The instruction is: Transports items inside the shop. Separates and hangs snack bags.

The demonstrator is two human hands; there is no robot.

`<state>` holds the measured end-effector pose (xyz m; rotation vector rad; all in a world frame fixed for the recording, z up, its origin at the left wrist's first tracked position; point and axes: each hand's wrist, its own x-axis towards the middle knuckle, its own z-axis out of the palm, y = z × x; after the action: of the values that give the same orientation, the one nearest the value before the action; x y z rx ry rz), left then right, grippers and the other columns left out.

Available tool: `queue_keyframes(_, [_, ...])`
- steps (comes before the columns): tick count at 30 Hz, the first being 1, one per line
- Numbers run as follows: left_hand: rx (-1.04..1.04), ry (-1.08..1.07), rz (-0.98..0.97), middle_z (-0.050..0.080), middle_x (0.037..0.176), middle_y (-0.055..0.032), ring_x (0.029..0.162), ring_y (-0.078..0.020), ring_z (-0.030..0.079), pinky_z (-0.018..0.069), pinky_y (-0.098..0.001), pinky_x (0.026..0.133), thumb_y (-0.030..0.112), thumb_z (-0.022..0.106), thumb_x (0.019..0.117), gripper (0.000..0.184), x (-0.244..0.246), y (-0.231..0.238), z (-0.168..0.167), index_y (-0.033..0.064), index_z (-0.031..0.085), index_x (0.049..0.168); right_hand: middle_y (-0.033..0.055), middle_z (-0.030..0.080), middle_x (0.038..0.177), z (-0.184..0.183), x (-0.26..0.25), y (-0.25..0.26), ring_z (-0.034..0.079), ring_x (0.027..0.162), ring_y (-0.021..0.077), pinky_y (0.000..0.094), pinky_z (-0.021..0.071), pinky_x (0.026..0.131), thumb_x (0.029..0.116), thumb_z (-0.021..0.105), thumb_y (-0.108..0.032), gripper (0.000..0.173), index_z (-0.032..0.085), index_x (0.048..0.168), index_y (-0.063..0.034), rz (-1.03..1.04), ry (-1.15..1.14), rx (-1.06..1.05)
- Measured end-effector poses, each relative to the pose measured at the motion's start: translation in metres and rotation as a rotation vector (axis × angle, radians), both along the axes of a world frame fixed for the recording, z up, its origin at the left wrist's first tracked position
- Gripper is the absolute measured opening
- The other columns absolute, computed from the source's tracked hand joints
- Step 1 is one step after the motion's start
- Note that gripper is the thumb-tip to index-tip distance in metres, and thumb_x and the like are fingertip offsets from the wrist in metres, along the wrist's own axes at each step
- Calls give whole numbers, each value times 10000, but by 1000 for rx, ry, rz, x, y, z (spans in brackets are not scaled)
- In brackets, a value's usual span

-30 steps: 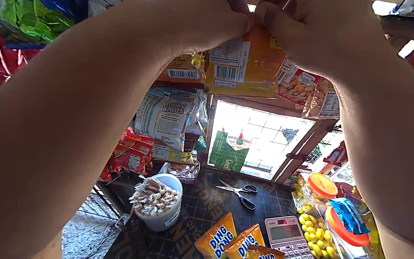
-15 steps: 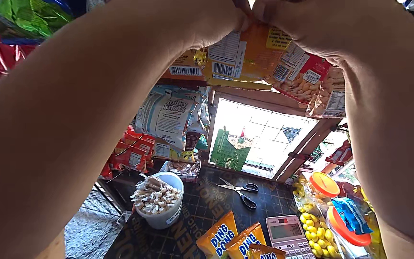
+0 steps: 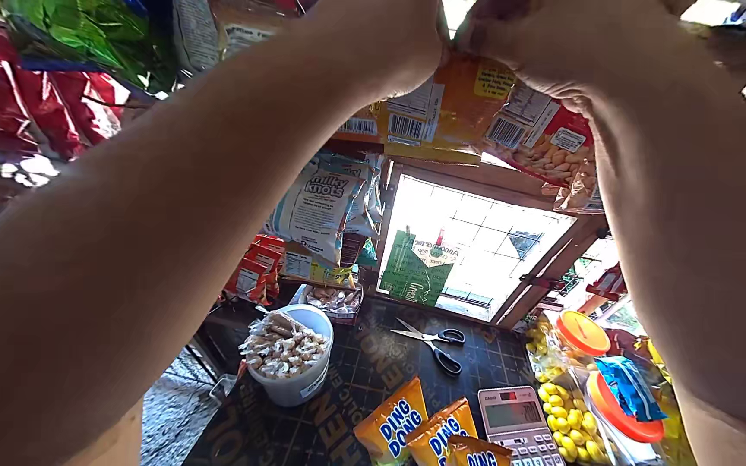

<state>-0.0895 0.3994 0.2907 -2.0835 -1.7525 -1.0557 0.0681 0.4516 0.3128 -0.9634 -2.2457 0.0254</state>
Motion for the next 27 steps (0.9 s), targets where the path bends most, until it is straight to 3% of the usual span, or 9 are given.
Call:
queue_keyframes(5, [41,76,53,684,1129,-185,1092,-366,635,449,-596,928,176,654,993,225,4,6,4,76,686,1192,29,666,1054,3,-8,11,626,948,68,312,499,884,1021,610,-217,209,666,1165,-77,-35,-71,46])
queue_keyframes(8, [110,165,121,670,1117,-259,1094,-458,624,443,-651,906,215,649,1003,287,6,0,-6,20,667,1212,64,667,1080,-2,-11,13,629,993,119,359,490,912,1039,583,-235,221,665,1150,-63,-66,-109,101])
queue_keyframes(11, [269,353,149,638,1113,-272,1078,-471,618,461,-622,871,203,603,1026,326,12,-20,-30,-35,593,1249,157,669,1176,-10,-5,-1,643,1113,305,556,484,927,1087,451,-286,336,645,1246,-62,-217,-207,189])
queue_keyframes(13, [380,491,118,586,1228,-281,1172,-483,571,460,-581,916,173,617,1005,405,13,-28,-53,-71,539,1319,230,661,1170,-16,2,-11,624,1153,418,646,444,929,1098,384,-235,346,606,1284,-45,-272,-312,247])
queue_keyframes(16, [422,481,43,505,1371,-286,1212,-486,524,490,-522,946,172,679,973,565,11,-28,-83,-42,455,1446,231,654,1215,-28,14,-13,567,1246,429,642,379,1031,1078,401,-196,350,627,1296,-41,-280,-463,318])
queue_keyframes(20, [382,472,-37,502,1419,-277,1267,-490,513,493,-523,993,105,642,981,433,16,-14,-111,-23,548,1385,235,619,1310,-41,26,-6,489,1340,431,590,370,1054,1005,561,-150,400,560,1375,-1,-219,-535,422])
queue_keyframes(22, [319,484,-23,414,1547,-257,1417,-491,393,415,-525,1120,110,691,943,568,21,-8,-119,22,503,1471,221,609,1346,-42,30,-6,477,1354,434,580,356,1089,967,604,-120,665,357,1584,-96,-189,-555,437])
queue_keyframes(24, [322,500,10,304,1620,-260,1492,-499,270,341,-525,1180,131,712,923,660,24,-2,-124,54,445,1522,205,637,1274,-41,34,-7,501,1313,431,561,380,1054,919,667,-95,863,207,1646,-167,-166,-578,459])
queue_keyframes(27, [280,450,18,134,1686,-252,1544,-497,105,251,-537,1226,151,729,901,775,26,6,-125,99,367,1584,193,652,1235,-38,39,-8,518,1290,427,564,409,1027,882,726,-125,931,200,1649,-187,-123,-571,443])
